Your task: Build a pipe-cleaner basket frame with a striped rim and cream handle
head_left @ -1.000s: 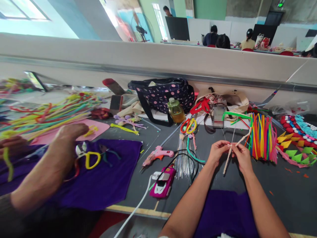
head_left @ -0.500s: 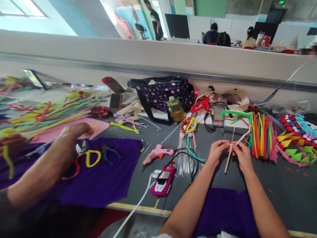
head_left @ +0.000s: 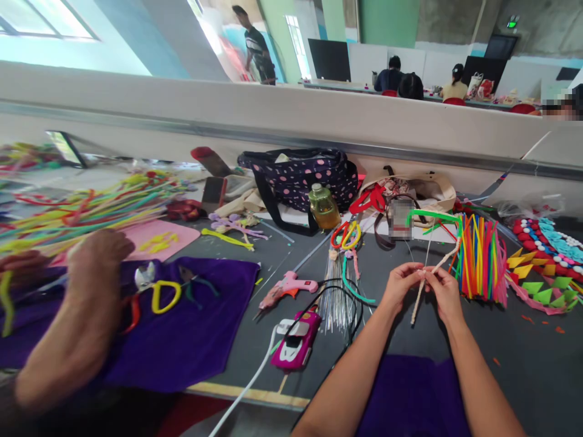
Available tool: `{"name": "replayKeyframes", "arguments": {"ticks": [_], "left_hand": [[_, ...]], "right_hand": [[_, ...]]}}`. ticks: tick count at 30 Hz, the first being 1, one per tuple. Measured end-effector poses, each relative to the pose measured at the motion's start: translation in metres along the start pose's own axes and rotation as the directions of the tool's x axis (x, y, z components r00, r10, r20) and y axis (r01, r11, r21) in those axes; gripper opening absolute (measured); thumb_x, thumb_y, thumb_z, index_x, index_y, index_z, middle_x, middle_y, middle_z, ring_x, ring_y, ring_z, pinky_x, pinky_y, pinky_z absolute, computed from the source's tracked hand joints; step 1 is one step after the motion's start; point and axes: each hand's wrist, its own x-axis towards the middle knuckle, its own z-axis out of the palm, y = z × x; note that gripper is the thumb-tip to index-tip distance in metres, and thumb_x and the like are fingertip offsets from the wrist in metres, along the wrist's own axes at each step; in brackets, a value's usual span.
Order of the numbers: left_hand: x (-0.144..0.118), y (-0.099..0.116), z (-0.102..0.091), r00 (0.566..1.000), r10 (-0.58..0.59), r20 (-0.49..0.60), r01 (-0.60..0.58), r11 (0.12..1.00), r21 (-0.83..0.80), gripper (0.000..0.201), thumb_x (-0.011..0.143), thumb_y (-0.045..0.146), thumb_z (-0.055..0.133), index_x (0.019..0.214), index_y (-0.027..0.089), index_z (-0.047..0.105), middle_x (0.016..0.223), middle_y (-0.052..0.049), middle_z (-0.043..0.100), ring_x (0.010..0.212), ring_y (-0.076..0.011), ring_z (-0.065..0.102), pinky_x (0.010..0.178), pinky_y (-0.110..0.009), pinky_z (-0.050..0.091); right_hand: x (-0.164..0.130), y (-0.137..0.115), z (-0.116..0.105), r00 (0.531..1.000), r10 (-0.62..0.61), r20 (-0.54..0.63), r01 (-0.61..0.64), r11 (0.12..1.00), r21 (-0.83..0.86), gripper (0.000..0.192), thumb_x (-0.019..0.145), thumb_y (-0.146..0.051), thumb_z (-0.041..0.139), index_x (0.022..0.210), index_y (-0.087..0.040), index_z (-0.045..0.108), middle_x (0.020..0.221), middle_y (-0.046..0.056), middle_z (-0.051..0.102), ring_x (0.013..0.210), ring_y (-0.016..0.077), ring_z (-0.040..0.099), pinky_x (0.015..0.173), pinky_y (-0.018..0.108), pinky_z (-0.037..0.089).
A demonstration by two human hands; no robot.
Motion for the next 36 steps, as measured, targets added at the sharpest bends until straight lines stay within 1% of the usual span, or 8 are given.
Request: {"name": "replayKeyframes", "arguments": {"ticks": [8,11,15,18,25,27,31,36], "left_hand": [[0.001,0.001,0.001,0.999,0.036,-0.031,-0.035,0.999,0.006,0.042,0.055,0.031,0.083,0.091,0.012,0.070,0.077,-0.007,0.069,0.060,-0.0134,0.061,0.061,-0.027,0.049],[0.002,0.000,-0.001,0.996,0.044,-0.072,-0.042,0.999,0.027,0.040,0.055,0.030,0.083,0.088,0.011,0.071,0.069,-0.005,0.068,0.056,-0.0104,0.058,0.058,-0.023,0.045],[0.004,-0.003,-0.003,0.997,0.030,-0.074,-0.028,0.999,0.033,0.038,0.055,0.030,0.082,0.086,0.011,0.071,0.067,-0.005,0.068,0.056,-0.0104,0.058,0.057,-0.022,0.043],[0.003,-0.004,-0.002,0.999,0.022,-0.049,-0.021,0.999,0.026,0.037,0.055,0.030,0.082,0.085,0.011,0.071,0.066,-0.004,0.067,0.055,-0.0103,0.057,0.056,-0.022,0.042],[-0.001,-0.001,0.001,1.000,-0.015,0.008,0.014,0.999,0.042,0.036,0.054,0.030,0.082,0.082,0.011,0.071,0.065,-0.005,0.067,0.056,-0.0122,0.060,0.058,-0.023,0.045],[-0.002,0.001,0.002,0.999,-0.036,0.027,0.035,0.998,0.043,0.036,0.055,0.029,0.082,0.083,0.010,0.070,0.066,-0.006,0.067,0.056,-0.0126,0.061,0.058,-0.024,0.046],[-0.005,0.003,0.003,0.995,-0.048,0.087,0.045,0.999,0.031,0.037,0.057,0.030,0.081,0.085,0.010,0.069,0.066,-0.005,0.065,0.057,-0.0129,0.061,0.058,-0.025,0.048],[-0.007,0.005,0.004,0.987,-0.066,0.144,0.055,0.995,0.078,0.040,0.062,0.041,0.077,0.088,0.012,0.068,0.070,-0.002,0.061,0.050,-0.0062,0.051,0.041,-0.016,0.033]], "right_hand": [[-0.001,-0.005,-0.001,1.000,-0.023,0.020,0.025,0.996,-0.081,0.034,0.074,-0.044,0.067,0.097,-0.019,0.066,0.081,0.002,0.064,0.062,0.0124,0.051,0.051,0.023,0.040],[0.004,-0.006,-0.010,0.991,-0.074,-0.112,0.063,0.993,-0.097,0.045,0.072,-0.046,0.067,0.108,-0.020,0.062,0.079,0.002,0.061,0.063,0.0128,0.051,0.050,0.023,0.042],[0.013,-0.014,-0.029,0.898,-0.238,-0.369,0.176,0.965,-0.196,0.049,0.072,-0.048,0.065,0.111,-0.018,0.061,0.088,0.005,0.062,0.068,0.0139,0.055,0.055,0.024,0.044],[0.020,-0.028,-0.042,0.821,-0.390,-0.416,0.262,0.906,-0.331,0.041,0.073,-0.048,0.064,0.100,-0.016,0.066,0.089,0.007,0.065,0.076,0.0170,0.059,0.065,0.028,0.047],[0.062,-0.097,-0.057,0.757,-0.649,-0.080,0.430,0.586,-0.687,0.033,0.081,-0.046,0.056,0.099,-0.020,0.068,0.098,0.007,0.068,0.089,0.0213,0.060,0.084,0.036,0.044],[0.080,-0.117,-0.056,0.796,-0.597,0.099,0.466,0.500,-0.730,0.032,0.081,-0.046,0.056,0.097,-0.021,0.070,0.097,0.007,0.069,0.091,0.0222,0.060,0.087,0.037,0.042],[0.107,-0.139,-0.051,0.903,-0.312,0.294,0.428,0.613,-0.664,0.034,0.079,-0.049,0.057,0.087,-0.019,0.070,0.081,0.004,0.070,0.074,0.0191,0.060,0.072,0.030,0.044],[0.115,-0.144,-0.048,0.902,-0.233,0.362,0.418,0.679,-0.603,0.034,0.074,-0.050,0.061,0.072,-0.016,0.067,0.068,0.002,0.066,0.064,0.0157,0.056,0.064,0.026,0.041]]}}
